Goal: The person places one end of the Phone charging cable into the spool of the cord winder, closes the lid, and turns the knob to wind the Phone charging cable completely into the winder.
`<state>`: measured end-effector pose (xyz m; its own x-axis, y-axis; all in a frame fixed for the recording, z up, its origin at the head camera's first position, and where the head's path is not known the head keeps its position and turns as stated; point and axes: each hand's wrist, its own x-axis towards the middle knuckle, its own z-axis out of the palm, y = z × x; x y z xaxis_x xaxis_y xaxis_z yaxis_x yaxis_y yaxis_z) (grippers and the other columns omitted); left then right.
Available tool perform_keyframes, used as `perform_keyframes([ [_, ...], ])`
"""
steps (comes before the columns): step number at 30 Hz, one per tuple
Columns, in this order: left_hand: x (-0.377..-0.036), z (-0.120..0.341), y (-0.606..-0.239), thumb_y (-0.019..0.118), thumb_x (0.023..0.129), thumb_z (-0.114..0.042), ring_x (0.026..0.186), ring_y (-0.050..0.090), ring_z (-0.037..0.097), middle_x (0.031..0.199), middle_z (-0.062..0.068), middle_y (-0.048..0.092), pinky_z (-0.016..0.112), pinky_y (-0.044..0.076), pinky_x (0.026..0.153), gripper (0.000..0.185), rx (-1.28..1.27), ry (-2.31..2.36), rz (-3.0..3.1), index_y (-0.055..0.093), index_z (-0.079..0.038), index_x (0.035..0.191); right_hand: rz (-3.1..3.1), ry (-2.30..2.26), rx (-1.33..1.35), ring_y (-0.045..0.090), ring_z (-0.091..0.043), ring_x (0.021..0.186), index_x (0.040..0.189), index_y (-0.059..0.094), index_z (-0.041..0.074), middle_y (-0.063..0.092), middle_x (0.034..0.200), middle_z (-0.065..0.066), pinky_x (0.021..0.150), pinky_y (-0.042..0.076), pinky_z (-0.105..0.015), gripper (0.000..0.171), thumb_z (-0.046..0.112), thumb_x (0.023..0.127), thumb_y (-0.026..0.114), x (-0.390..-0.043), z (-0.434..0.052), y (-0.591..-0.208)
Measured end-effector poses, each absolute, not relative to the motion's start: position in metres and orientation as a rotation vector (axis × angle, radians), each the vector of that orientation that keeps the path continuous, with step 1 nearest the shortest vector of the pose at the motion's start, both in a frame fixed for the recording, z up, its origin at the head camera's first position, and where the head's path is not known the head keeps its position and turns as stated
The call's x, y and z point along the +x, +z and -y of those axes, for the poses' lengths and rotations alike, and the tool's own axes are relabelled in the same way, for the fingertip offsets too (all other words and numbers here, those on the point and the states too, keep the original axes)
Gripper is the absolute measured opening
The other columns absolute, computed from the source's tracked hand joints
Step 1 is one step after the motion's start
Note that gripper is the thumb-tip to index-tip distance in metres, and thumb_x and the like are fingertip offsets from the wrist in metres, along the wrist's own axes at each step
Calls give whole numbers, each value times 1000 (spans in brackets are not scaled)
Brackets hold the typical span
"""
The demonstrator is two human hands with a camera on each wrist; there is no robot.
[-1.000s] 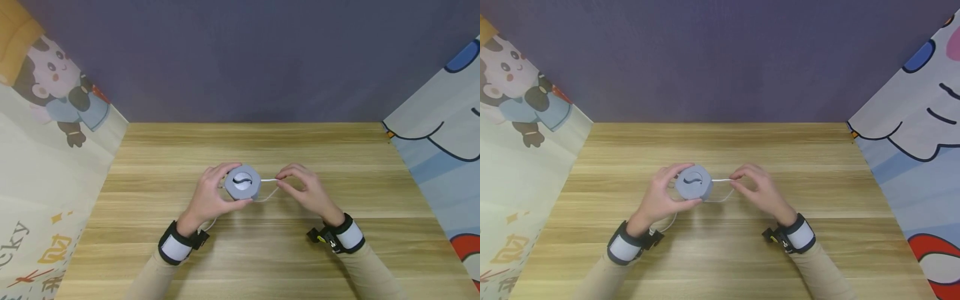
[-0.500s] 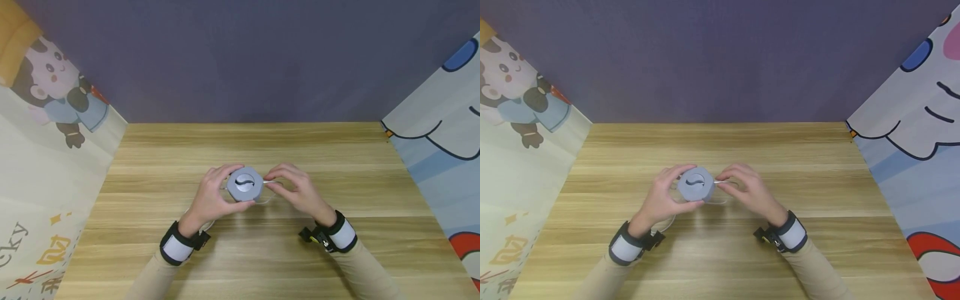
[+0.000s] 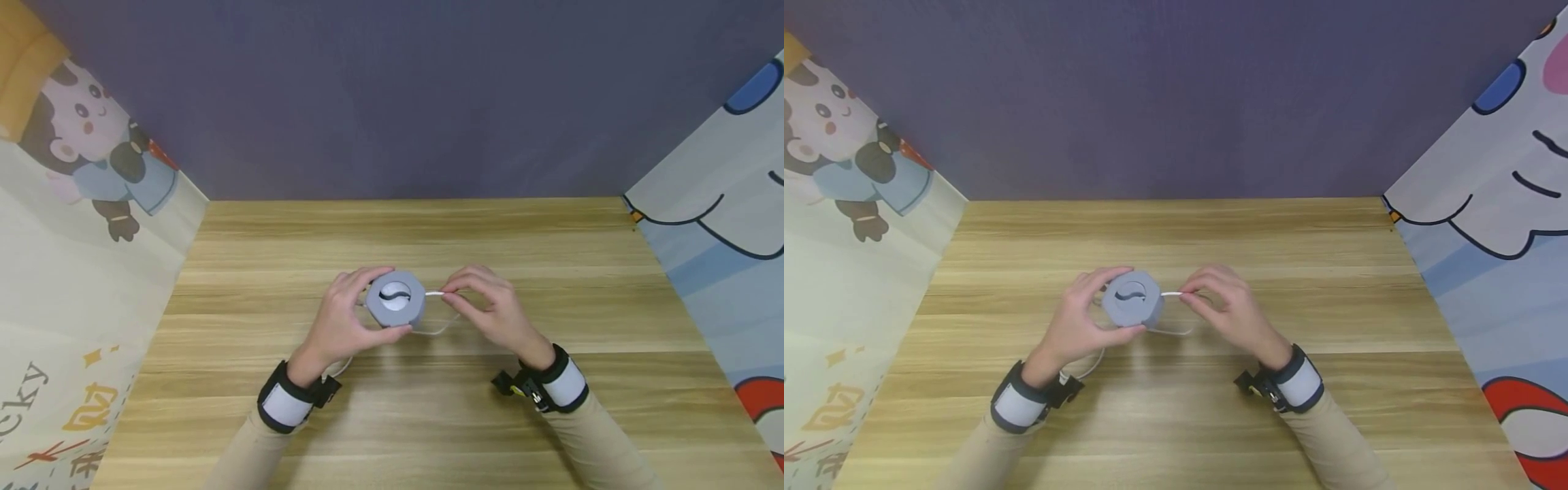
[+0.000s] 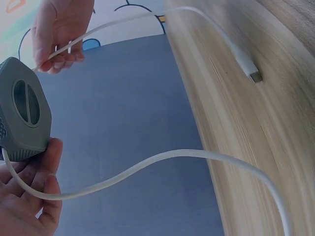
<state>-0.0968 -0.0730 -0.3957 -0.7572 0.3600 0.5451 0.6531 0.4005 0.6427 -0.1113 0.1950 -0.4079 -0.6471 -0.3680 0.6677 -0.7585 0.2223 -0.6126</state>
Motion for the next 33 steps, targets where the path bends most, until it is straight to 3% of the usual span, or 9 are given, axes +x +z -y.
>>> perform_keyframes([
  [4,-96,74,-395,95,64,-37,114,68,24,127,10,71,46,49,95,82,-871,-1286,2347,64,-3,132,2139,1390,1027,66,-19,92,94,75,4,74,93,-8,94,51,-21,21,25,98,72,-112,-200,-410],
  [8,-96,74,-395,95,64,-37,115,67,24,128,10,71,46,49,96,82,-862,-1292,2362,64,-3,132,2150,1379,1014,67,-19,92,94,75,4,74,93,-8,94,51,-21,6,9,92,77,-112,-204,-412],
  [15,-96,74,-395,95,64,-37,114,68,23,126,9,72,45,49,95,81,-857,-1294,2357,64,-3,131,2152,1370,991,66,-17,90,94,75,3,73,91,-9,93,51,-20,27,-16,75,78,-113,-209,-414],
  [26,-96,77,-395,95,64,-36,115,67,25,127,10,71,49,49,99,82,-842,-1282,2377,64,-3,132,2144,1384,961,66,-16,89,94,75,2,73,90,-9,92,51,-19,27,-17,75,77,-114,-216,-415],
  [33,-96,77,-394,95,63,-34,114,68,27,126,11,72,52,49,99,81,-840,-1276,2365,64,-3,132,2100,1391,955,66,-15,89,93,75,0,73,89,-12,91,51,-18,18,-12,79,77,-114,-220,-415],
])
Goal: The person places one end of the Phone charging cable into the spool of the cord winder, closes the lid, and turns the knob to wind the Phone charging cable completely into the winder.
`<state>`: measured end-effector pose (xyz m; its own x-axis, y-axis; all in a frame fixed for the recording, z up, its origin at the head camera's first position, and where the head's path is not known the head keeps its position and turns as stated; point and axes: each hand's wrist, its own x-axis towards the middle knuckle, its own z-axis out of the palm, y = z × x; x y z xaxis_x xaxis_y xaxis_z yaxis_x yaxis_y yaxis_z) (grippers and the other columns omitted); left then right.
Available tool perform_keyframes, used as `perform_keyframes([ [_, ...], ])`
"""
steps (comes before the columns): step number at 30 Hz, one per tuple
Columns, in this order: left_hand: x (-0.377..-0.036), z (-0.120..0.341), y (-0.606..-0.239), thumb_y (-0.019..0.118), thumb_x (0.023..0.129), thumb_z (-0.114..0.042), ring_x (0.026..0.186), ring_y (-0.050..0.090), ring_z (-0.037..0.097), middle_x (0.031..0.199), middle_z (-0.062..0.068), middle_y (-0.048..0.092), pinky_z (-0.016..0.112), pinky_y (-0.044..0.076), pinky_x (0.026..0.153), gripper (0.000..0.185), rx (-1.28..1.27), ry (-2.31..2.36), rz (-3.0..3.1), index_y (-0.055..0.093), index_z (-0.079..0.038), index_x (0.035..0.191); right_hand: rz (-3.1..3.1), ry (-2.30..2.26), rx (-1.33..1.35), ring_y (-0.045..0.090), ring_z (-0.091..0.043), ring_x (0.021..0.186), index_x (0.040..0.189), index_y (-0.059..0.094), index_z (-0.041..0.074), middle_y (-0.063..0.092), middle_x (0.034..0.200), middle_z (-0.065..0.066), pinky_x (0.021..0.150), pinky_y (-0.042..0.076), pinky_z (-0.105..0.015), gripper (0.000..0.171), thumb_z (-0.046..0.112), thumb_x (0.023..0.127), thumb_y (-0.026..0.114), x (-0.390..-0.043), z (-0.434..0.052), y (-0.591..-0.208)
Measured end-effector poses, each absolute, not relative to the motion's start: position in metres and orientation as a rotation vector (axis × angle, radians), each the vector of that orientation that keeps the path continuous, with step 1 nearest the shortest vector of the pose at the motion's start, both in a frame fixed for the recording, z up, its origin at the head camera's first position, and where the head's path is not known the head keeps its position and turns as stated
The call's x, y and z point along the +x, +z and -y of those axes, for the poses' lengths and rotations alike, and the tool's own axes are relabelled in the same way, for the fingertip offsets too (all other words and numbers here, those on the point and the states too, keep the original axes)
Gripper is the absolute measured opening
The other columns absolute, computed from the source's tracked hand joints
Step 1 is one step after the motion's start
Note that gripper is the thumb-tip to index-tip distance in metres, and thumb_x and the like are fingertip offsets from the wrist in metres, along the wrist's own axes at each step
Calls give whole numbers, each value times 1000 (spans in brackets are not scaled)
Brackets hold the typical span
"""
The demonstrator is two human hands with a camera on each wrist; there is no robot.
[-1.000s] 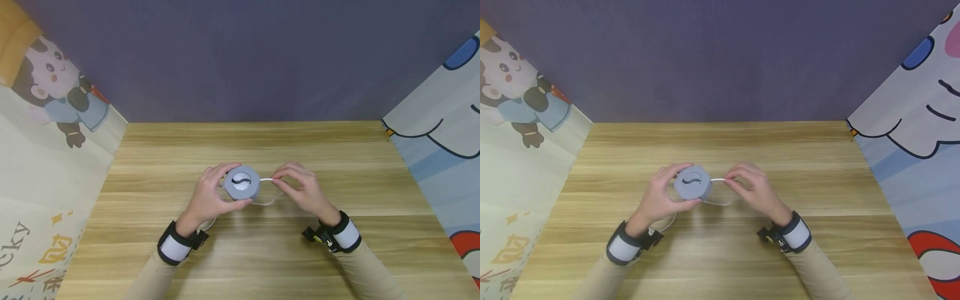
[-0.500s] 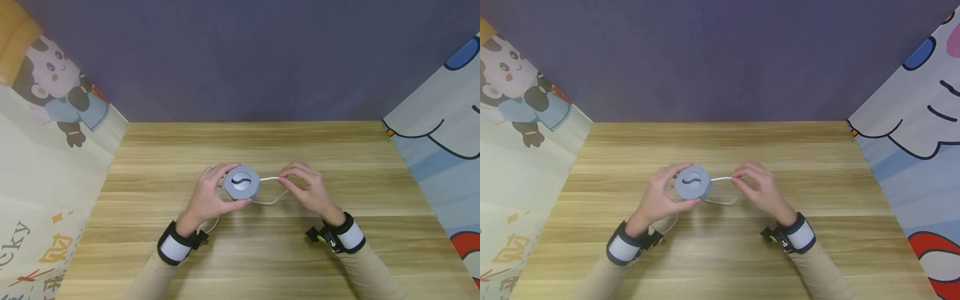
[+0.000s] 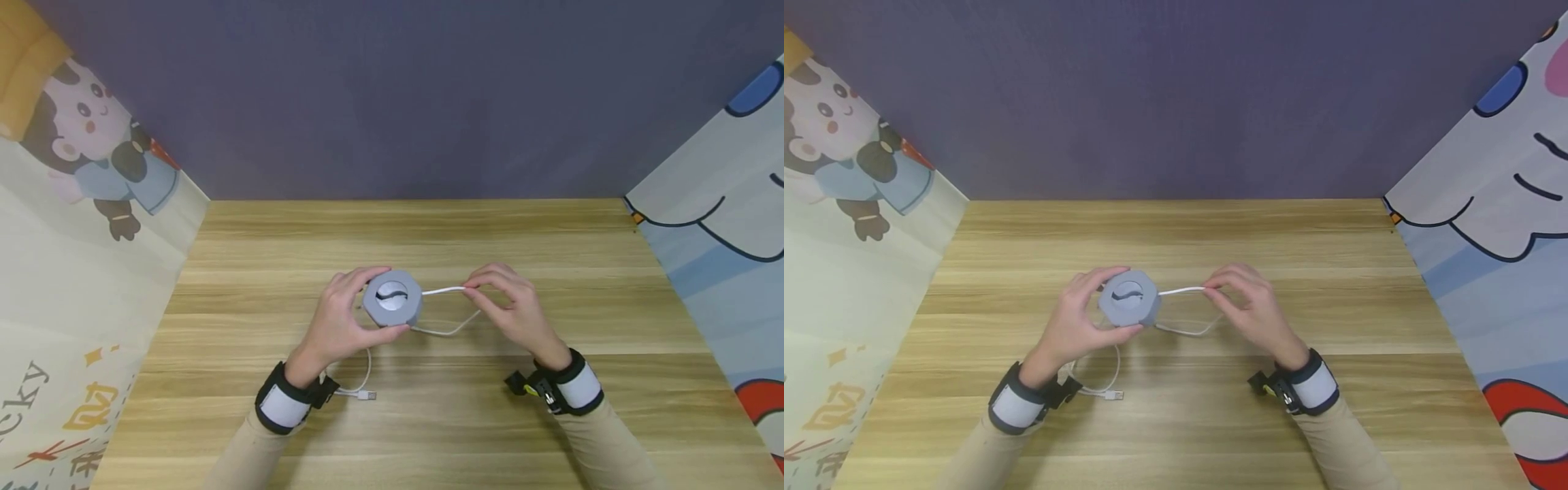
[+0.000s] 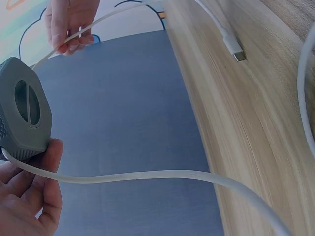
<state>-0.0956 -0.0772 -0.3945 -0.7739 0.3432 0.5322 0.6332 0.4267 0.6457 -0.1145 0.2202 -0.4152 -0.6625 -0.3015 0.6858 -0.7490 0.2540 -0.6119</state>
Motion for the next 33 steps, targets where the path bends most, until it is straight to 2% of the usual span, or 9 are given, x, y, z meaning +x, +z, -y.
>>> perform_keyframes([
  [7,-95,77,-395,95,63,-34,114,68,27,126,10,72,51,50,99,81,-840,-1276,2364,65,-4,132,2080,1378,954,66,-14,90,92,74,-2,72,88,-15,92,51,-17,15,-9,79,78,-115,-224,-418],
  [13,-95,77,-395,94,64,-36,114,68,26,126,10,72,49,50,97,81,-839,-1272,2370,64,-3,132,2079,1361,947,65,-12,90,92,75,-2,72,88,-14,91,51,-17,8,5,87,78,-115,-226,-421],
  [16,-96,78,-396,94,64,-37,114,68,26,127,10,72,49,50,98,82,-843,-1274,2368,64,-3,132,2100,1349,924,65,-12,91,92,75,-1,73,89,-13,92,51,-17,7,1,86,78,-115,-227,-419],
  [20,-95,78,-397,94,64,-36,114,67,26,127,11,72,50,49,99,82,-842,-1287,2365,64,-2,132,2151,1341,881,65,-11,91,92,75,0,73,89,-11,92,51,-17,16,-10,80,77,-113,-229,-419],
  [29,-95,79,-398,94,65,-37,114,67,26,127,10,72,49,50,98,81,-845,-1285,2360,64,-3,132,2128,1335,883,66,-10,91,92,75,-1,73,89,-13,92,51,-17,18,-12,78,77,-114,-230,-418],
  [33,-96,79,-398,94,65,-37,114,67,25,126,10,72,49,50,98,81,-846,-1278,2358,64,-3,132,2137,1334,866,65,-10,94,93,75,0,73,90,-13,94,51,-17,14,-8,81,77,-113,-232,-417],
])
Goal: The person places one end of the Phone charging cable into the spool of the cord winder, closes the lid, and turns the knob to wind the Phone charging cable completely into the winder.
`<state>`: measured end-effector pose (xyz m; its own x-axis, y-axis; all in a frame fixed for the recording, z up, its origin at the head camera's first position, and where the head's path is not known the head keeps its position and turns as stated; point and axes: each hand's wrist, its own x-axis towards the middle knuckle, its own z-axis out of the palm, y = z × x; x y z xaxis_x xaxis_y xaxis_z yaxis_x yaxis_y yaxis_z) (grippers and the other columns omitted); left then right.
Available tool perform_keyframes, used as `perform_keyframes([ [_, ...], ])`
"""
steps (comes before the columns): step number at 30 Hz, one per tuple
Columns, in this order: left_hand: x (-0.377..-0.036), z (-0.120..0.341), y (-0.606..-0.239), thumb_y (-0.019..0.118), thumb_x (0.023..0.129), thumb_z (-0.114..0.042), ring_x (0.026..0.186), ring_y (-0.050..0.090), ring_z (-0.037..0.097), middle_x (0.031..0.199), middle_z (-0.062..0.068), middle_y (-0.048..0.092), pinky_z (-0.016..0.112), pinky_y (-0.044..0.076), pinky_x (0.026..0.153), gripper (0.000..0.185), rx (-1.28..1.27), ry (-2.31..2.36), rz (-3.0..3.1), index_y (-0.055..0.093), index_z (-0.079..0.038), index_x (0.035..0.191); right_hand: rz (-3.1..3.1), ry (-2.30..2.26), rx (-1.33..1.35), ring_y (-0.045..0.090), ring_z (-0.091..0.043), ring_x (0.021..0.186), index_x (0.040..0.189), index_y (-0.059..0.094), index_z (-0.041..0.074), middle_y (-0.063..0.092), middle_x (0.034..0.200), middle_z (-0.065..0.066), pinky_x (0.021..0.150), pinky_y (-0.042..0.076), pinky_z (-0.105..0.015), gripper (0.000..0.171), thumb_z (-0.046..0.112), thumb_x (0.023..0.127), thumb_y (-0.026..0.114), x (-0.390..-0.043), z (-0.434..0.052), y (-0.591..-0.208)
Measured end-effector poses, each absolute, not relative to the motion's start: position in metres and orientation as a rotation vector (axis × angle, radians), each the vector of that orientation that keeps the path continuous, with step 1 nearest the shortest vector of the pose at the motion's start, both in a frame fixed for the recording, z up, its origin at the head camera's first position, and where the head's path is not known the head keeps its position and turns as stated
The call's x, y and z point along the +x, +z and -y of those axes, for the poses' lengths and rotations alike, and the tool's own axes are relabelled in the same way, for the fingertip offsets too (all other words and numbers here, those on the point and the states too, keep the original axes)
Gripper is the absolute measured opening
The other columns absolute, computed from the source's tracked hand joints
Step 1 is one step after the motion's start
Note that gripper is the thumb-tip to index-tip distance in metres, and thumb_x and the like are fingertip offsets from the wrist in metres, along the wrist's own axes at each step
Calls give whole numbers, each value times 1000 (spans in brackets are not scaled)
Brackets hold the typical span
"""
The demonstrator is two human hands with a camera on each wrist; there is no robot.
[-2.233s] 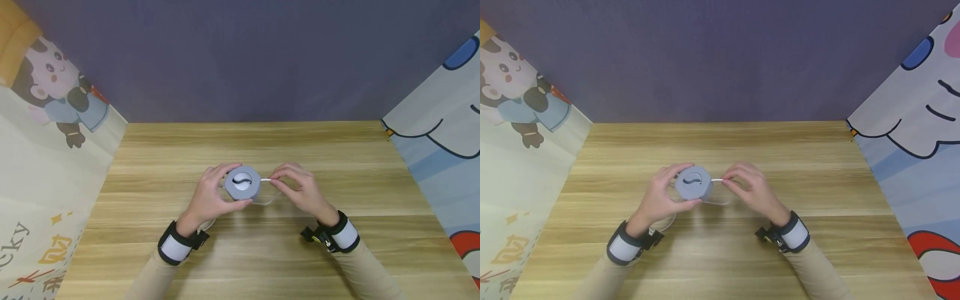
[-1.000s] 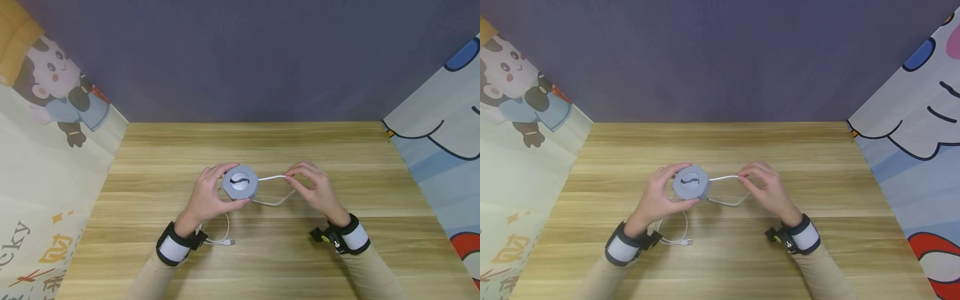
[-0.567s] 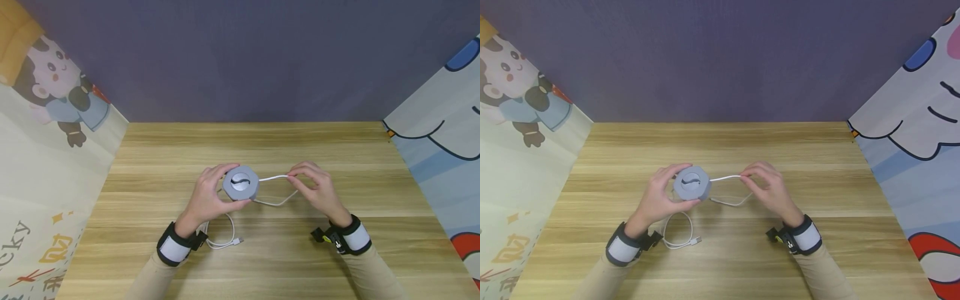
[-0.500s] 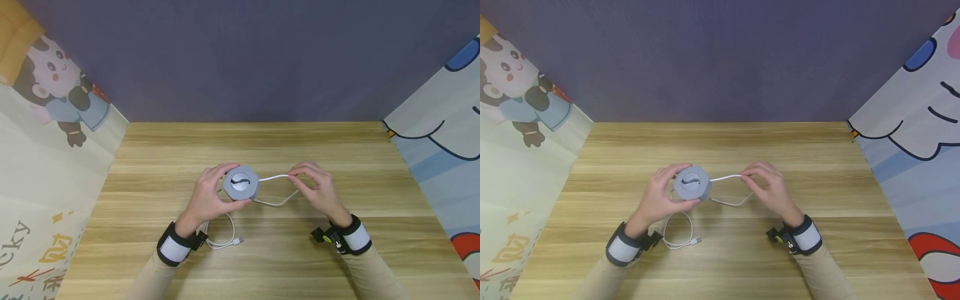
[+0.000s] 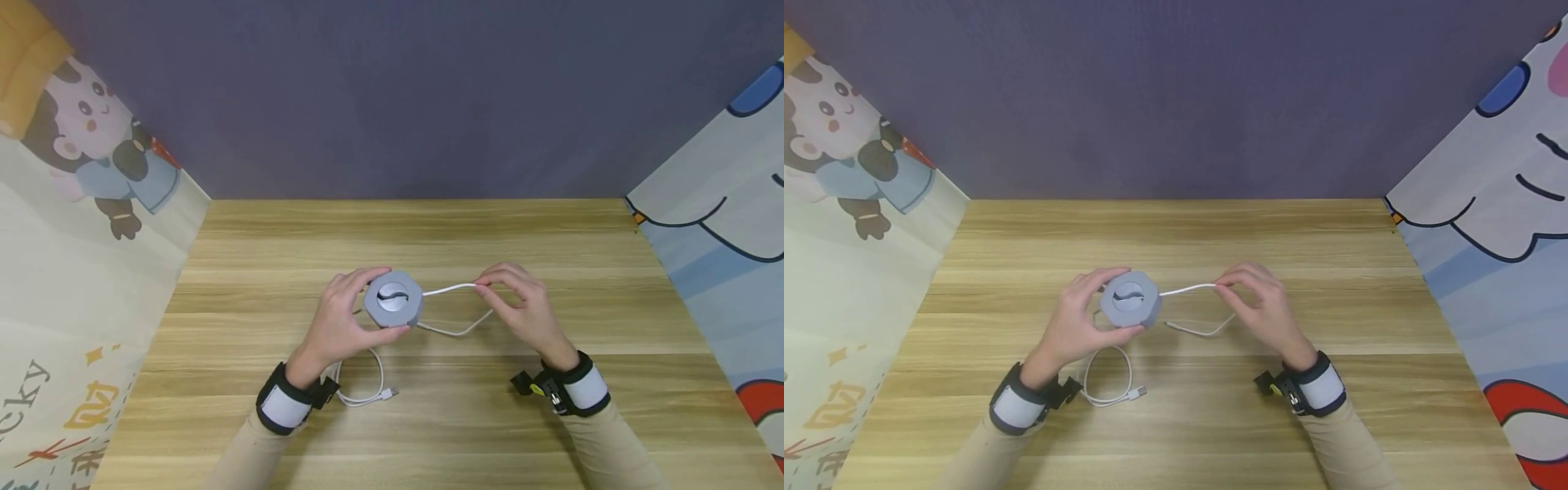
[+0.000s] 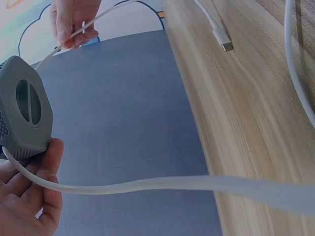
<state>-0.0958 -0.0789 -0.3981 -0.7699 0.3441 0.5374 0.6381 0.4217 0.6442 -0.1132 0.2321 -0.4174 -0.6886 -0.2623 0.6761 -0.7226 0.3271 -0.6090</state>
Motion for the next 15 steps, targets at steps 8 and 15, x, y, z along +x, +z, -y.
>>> perform_keyframes([
  [8,-96,79,-398,95,64,-36,114,68,25,127,10,72,48,49,98,83,-838,-1274,2368,63,-4,133,2158,1349,830,65,-7,94,93,75,0,72,90,-13,92,50,-17,26,-20,75,75,-113,-237,-419],
  [15,-96,79,-397,95,64,-37,114,68,25,126,10,72,48,49,98,83,-841,-1263,2374,63,-3,133,2166,1362,806,65,-7,95,92,75,-1,73,91,-13,92,50,-18,25,-20,76,75,-113,-241,-420],
])
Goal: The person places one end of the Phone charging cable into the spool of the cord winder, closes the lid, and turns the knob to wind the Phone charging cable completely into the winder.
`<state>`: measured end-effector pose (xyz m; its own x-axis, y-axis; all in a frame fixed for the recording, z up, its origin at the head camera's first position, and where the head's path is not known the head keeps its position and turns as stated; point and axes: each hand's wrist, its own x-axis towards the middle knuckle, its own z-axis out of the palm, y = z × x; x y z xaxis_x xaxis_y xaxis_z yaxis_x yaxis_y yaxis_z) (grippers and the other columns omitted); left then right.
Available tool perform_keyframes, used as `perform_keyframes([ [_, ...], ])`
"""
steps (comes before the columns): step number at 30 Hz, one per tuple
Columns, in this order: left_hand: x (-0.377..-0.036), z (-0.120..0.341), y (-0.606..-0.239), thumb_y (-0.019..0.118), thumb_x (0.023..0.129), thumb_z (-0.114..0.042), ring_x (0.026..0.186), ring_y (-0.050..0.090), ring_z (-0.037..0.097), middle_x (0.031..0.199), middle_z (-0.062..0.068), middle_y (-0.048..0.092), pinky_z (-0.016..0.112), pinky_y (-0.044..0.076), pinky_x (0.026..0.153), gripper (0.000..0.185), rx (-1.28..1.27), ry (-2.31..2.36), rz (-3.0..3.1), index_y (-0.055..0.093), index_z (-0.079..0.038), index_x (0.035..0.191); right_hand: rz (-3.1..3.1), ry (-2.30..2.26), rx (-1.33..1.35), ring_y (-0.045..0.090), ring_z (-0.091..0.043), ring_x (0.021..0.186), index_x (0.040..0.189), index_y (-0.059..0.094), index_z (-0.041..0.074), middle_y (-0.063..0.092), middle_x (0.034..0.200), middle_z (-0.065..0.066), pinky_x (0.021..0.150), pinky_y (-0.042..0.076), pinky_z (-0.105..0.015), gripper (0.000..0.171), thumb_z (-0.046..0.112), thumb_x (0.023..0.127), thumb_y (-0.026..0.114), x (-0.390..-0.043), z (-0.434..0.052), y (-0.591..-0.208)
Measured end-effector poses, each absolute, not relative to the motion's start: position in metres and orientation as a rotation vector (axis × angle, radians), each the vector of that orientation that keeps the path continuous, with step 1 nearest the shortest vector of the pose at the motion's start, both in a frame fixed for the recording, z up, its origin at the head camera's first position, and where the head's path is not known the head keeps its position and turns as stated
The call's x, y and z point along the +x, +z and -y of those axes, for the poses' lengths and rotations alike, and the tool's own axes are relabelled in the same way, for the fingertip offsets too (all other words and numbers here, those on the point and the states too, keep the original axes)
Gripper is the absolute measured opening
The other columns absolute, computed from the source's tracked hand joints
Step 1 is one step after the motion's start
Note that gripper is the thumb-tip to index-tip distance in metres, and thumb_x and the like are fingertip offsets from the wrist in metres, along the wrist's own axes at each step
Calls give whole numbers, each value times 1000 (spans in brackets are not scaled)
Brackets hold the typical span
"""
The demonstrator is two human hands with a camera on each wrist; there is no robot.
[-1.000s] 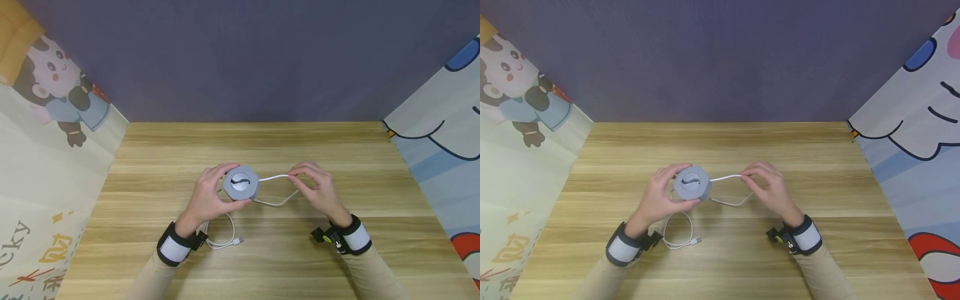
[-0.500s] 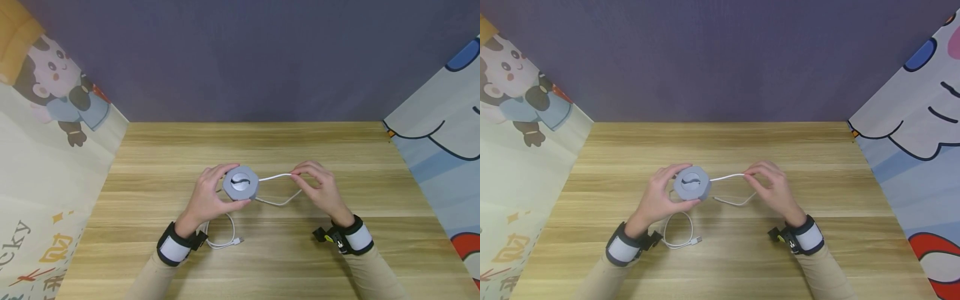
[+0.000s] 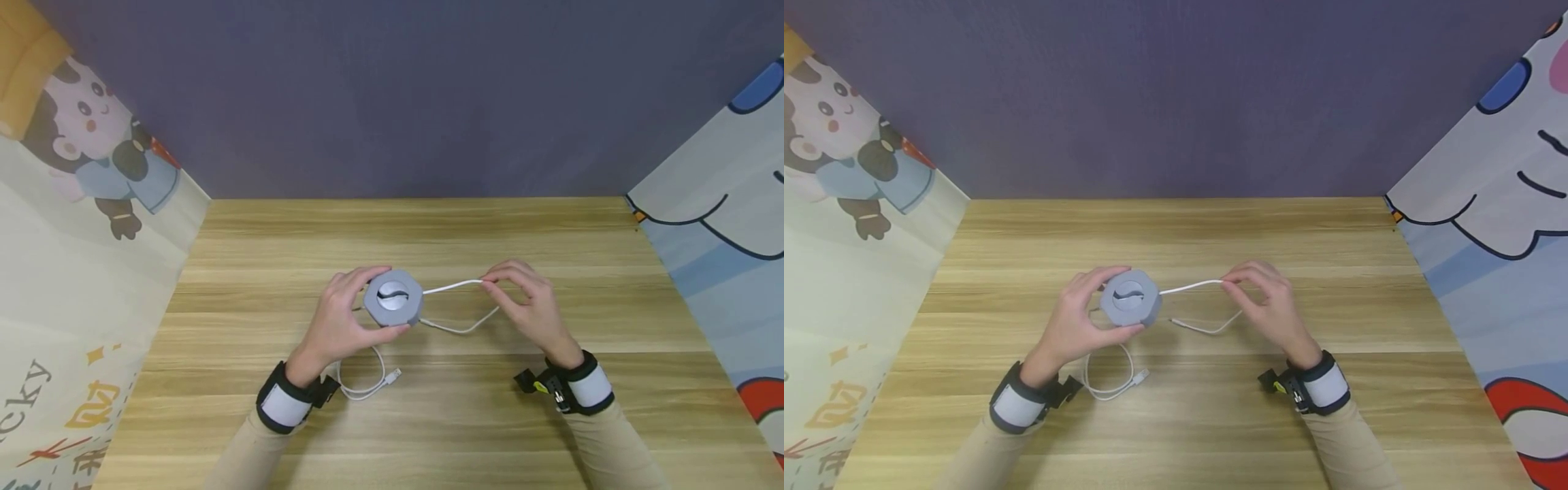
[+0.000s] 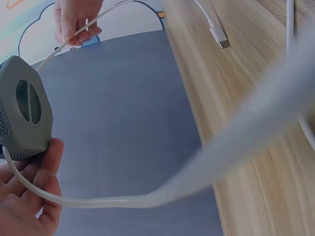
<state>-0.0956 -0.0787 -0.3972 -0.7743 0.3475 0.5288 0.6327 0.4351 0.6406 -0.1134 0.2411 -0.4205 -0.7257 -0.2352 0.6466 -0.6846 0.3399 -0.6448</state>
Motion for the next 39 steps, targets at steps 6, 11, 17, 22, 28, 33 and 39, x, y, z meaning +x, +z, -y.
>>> perform_keyframes([
  [6,-95,80,-396,95,64,-35,113,67,25,126,10,72,47,49,97,82,-832,-1270,2374,64,-3,133,2159,1354,776,65,-6,96,91,74,-3,72,90,-16,93,50,-18,24,-21,75,75,-115,-246,-422],
  [11,-95,83,-395,95,64,-33,112,67,26,126,10,72,46,49,93,81,-809,-1270,2368,65,-3,132,2165,1356,727,64,-5,97,90,74,-2,72,90,-16,93,50,-18,24,-21,74,75,-115,-251,-423],
  [17,-95,85,-395,95,64,-34,113,67,26,126,10,72,46,49,93,81,-815,-1261,2363,64,-4,133,2188,1346,701,65,-4,97,90,74,-2,72,91,-16,93,50,-18,23,-21,75,75,-116,-254,-426],
  [22,-95,85,-395,95,64,-35,113,67,26,126,10,72,47,49,94,81,-816,-1267,2354,64,-3,132,2187,1347,686,64,-4,98,90,74,-3,72,91,-17,95,50,-18,23,-20,76,74,-116,-255,-425],
  [28,-96,87,-397,94,65,-37,112,68,25,125,10,72,45,49,93,81,-816,-1269,2343,64,-2,132,2211,1353,670,64,-3,97,91,74,-3,73,91,-17,94,50,-18,19,-19,80,73,-116,-257,-424],
  [33,-95,87,-398,93,66,-39,112,68,25,125,9,72,46,49,93,81,-814,-1280,2344,64,-1,132,2246,1331,690,64,-4,97,92,74,-1,73,92,-14,94,50,-18,19,-17,80,74,-116,-257,-426],
  [39,-95,86,-399,93,66,-37,112,67,24,125,9,72,45,50,92,81,-809,-1297,2340,64,-3,133,2366,1267,820,64,-6,99,99,75,5,73,98,-5,94,48,-14,30,-18,79,75,-116,-256,-433],
])
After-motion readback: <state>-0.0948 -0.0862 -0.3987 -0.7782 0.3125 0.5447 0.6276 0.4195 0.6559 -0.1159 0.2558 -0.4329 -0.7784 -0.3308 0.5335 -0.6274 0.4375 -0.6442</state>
